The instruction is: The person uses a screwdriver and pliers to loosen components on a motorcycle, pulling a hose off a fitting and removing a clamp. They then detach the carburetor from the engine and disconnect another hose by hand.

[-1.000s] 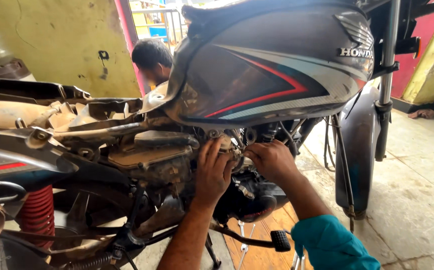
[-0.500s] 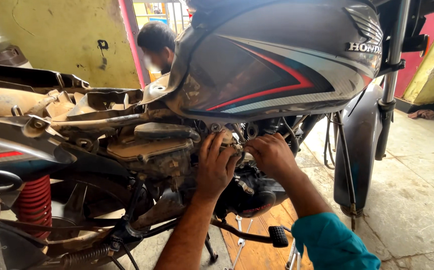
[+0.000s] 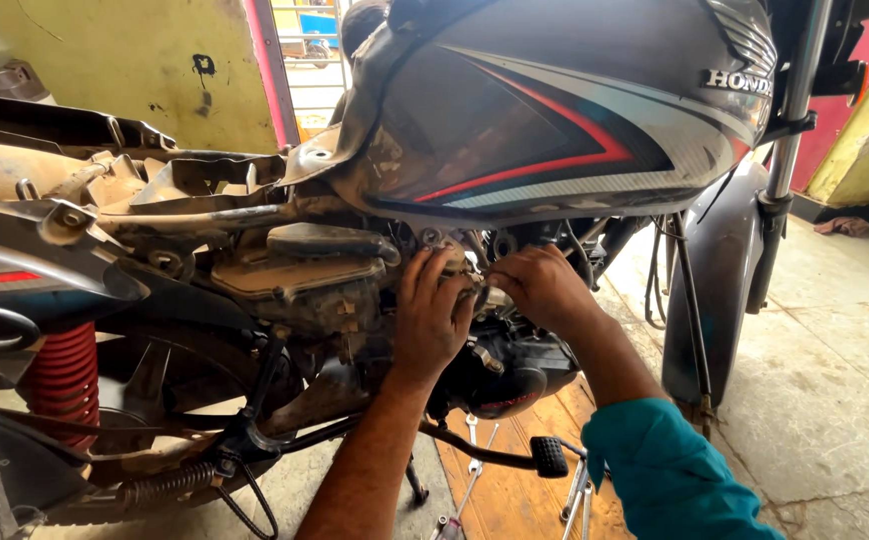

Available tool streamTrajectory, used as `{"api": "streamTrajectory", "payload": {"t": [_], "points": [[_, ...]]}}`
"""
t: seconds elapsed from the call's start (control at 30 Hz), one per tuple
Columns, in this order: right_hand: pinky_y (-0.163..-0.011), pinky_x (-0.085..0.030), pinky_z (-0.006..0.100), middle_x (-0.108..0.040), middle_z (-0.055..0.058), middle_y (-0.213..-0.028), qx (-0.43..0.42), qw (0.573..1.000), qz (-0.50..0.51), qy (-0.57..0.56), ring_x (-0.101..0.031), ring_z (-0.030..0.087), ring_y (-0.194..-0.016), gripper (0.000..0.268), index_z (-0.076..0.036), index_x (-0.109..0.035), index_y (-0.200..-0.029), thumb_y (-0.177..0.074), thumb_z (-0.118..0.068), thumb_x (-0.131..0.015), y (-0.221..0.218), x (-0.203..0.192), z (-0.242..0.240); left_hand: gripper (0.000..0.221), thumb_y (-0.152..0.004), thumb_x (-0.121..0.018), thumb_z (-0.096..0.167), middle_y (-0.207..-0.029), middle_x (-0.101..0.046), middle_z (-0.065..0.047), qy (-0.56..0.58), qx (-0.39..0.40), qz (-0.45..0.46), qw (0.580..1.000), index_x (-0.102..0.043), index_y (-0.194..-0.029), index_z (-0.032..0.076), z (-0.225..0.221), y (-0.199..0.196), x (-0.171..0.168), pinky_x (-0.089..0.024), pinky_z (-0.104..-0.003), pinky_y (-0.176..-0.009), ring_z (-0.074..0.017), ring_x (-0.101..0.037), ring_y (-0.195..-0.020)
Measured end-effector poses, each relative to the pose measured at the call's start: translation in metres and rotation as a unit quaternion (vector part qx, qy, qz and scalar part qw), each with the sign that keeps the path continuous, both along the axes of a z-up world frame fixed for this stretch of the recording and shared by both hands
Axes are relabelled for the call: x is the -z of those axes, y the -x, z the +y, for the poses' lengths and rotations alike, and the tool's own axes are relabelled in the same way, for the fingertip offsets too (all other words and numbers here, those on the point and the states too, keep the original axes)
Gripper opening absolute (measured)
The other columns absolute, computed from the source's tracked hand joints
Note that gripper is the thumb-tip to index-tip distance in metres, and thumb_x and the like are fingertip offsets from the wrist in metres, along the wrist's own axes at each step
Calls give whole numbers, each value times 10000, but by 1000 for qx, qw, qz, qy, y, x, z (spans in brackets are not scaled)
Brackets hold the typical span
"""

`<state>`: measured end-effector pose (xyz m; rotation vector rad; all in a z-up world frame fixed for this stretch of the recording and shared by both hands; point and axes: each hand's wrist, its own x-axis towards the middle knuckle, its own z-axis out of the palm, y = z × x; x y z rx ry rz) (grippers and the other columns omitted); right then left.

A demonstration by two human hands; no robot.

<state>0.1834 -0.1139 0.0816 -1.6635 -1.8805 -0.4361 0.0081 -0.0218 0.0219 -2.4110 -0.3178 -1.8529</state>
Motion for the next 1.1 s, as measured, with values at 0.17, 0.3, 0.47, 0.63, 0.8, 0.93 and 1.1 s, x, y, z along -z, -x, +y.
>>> {"api": "streamTrajectory", "payload": {"t": [0.17, 0.3, 0.47, 0.63, 0.8, 0.93, 1.1], "points": [[-1003, -448, 439, -773, 57, -979, -20, 1000, 9, -12, -688, 250, -1032, 215, -117, -768, -1020, -970, -286, -645, -3, 5, 1, 212, -897, -798, 167, -1396, -618, -145, 19, 4, -18, 1000, -687, -1052, 77, 2, 0, 3, -427, -493, -1158, -397, -501, -1378], [-1038, -431, 448, -781, 46, -984, -23, 1000, 16, -12, -693, 237, -1031, 227, -123, -771, -1024, -980, -305, -642, -4, 9, 3, 197, -908, -800, 176, -1399, -622, -125, 18, 15, -21, 1000, -695, -1039, 74, 4, 0, 4, -433, -488, -1158, -387, -495, -1391], [-1017, -426, 440, -780, 30, -1014, -13, 999, 2, -33, -689, 225, -1060, 247, -132, -774, -1049, -993, -323, -627, -6, 16, 6, 198, -909, -789, 190, -1426, -617, -146, -20, -23, -17, 999, -680, -1001, 54, 6, -3, 9, -441, -486, -1155, -418, -481, -1396], [-990, -432, 418, -782, 13, -1003, 5, 999, 3, -37, -681, 203, -1025, 244, -145, -778, -1041, -984, -331, -631, -1, 15, 3, 195, -956, -764, 198, -1431, -611, -136, -37, -35, -15, 999, -677, -1035, 43, 11, -7, 13, -463, -476, -1159, -416, -482, -1412], [-986, -428, 412, -779, 12, -985, 17, 998, 8, -59, -669, 201, -1016, 238, -151, -784, -1045, -981, -330, -641, 2, 18, 1, 184, -973, -736, 206, -1425, -620, -148, -43, -48, -8, 998, -688, -1053, 47, 4, 1, 4, -468, -479, -1158, -424, -486, -1409], [-962, -433, 409, -777, 11, -967, 9, 997, 5, -75, -673, 200, -982, 219, -140, -784, -1040, -977, -310, -662, 7, 17, -2, 239, -971, -738, 259, -1385, -616, -182, -59, -24, -2, 998, -670, -1028, 36, 2, 4, 0, -451, -506, -1143, -442, -482, -1377], [-910, -440, 405, -777, 10, -950, 25, 997, -9, -66, -676, 194, -948, 211, -136, -788, -1031, -957, -303, -683, 9, 13, -4, 205, -993, -724, 270, -1382, -640, -168, -57, -38, -14, 998, -680, -1012, 71, 8, 3, 6, -459, -477, -1167, -422, -507, -1394]]}}
